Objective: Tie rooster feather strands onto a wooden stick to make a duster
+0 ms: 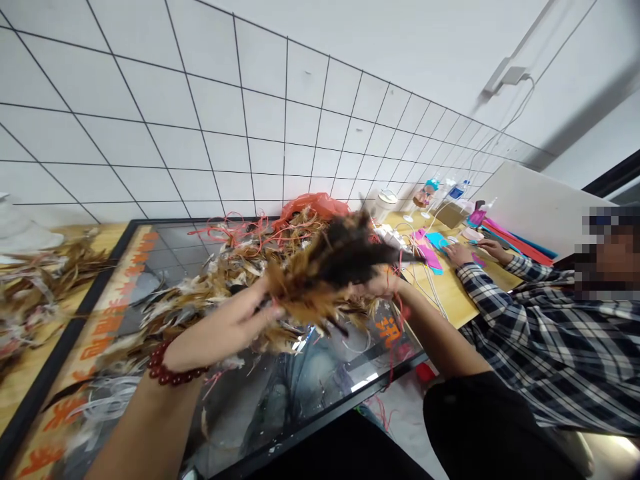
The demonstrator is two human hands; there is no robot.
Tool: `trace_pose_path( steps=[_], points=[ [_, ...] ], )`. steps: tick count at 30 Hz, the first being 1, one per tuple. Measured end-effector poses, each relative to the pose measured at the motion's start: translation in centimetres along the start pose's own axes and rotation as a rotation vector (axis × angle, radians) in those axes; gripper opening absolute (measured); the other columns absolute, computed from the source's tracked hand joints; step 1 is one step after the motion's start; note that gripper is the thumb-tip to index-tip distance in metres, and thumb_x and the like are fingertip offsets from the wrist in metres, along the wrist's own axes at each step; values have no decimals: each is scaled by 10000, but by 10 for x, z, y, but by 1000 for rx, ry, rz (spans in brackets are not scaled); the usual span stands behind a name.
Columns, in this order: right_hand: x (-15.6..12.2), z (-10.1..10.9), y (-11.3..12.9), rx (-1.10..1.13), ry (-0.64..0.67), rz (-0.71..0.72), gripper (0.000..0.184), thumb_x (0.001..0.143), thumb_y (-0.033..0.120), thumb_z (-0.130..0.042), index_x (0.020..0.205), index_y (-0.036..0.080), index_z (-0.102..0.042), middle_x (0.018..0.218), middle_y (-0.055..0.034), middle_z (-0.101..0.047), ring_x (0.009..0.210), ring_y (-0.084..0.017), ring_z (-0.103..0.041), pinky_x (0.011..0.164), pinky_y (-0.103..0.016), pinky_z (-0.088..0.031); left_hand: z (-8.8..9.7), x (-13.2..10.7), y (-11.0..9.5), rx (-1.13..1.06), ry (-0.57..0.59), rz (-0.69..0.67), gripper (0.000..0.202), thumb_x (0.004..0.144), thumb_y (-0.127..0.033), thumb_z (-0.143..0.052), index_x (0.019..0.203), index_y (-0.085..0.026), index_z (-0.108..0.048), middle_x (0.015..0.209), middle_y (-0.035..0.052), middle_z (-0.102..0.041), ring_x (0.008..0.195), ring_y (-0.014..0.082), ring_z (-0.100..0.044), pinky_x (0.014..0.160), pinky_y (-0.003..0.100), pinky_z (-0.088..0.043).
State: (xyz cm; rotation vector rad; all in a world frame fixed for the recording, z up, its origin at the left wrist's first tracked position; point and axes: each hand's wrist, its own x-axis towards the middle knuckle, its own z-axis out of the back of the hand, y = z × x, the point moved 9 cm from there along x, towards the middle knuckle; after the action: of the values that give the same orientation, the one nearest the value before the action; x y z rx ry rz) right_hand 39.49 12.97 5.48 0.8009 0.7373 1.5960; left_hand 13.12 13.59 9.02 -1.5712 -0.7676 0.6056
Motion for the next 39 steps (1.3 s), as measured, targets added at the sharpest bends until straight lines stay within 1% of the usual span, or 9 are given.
trace_pose_path(
  steps=[3,5,10,16,25,27,30,34,39],
  points=[
    [-22,-18,-14,181,228,-153,413,743,517,-701,717,106,-727,540,23,-579,464,-76,-431,413,-190,-341,10,12,13,-389,-86,59,191,722,-133,-768,881,-176,-669,805,60,-617,603,139,-488,524,235,-428],
    [-35,-18,-26,346,236,-288,433,728,550,-727,754,119,-705,508,44,-502,432,-59,-351,407,-190,-262,7,19,22,-543,-50,106,171,720,-155,-784,755,-151,-616,798,63,-591,559,100,-458,480,213,-398],
    [-63,15,-35,511,-101,-348,439,714,581,-738,752,153,-649,434,110,-251,403,-47,-142,419,-222,-78,10,33,42,-706,-83,183,281,733,-39,-746,626,-120,-500,628,-36,-421,452,18,-358,394,124,-311],
    [-96,6,-20,668,-249,-310,382,723,536,-752,717,178,-620,439,102,-237,410,-53,-135,421,-232,-89,22,44,64,-645,-226,162,162,789,-117,-710,719,-115,-563,698,31,-562,518,70,-485,413,156,-407],
    [-140,-5,-62,799,-441,-342,391,716,522,-764,699,178,-580,463,113,-199,427,-46,-107,414,-208,-99,8,39,35,-555,-53,39,302,697,-296,-840,737,-121,-597,715,15,-520,548,81,-453,475,209,-428],
    [-148,-25,-68,746,-383,-364,402,742,552,-734,711,175,-600,456,108,-219,422,-51,-131,416,-208,-129,12,38,32,-526,-75,13,271,731,-295,-814,767,-123,-607,725,16,-517,555,82,-447,481,209,-425],
    [-149,-65,-51,503,-65,-341,394,832,535,-663,738,153,-662,539,37,-449,494,-78,-370,502,-216,-312,18,38,35,-518,-110,7,229,776,-262,-772,771,-124,-590,721,16,-516,566,82,-445,491,204,-424],
    [-141,-87,-14,221,348,-194,338,845,451,-685,1039,175,-712,965,-50,-676,905,-172,-603,819,-280,-447,18,40,43,-532,-112,60,211,792,-216,-747,765,-118,-562,702,12,-514,553,80,-444,482,203,-420],
    [-103,-15,-46,-120,-75,-314,222,909,319,-562,983,159,-696,952,-63,-700,881,-180,-627,788,-275,-447,17,39,43,-541,-135,63,191,806,-186,-720,759,-113,-550,702,17,-510,549,84,-458,483,202,-424]
  ],
)
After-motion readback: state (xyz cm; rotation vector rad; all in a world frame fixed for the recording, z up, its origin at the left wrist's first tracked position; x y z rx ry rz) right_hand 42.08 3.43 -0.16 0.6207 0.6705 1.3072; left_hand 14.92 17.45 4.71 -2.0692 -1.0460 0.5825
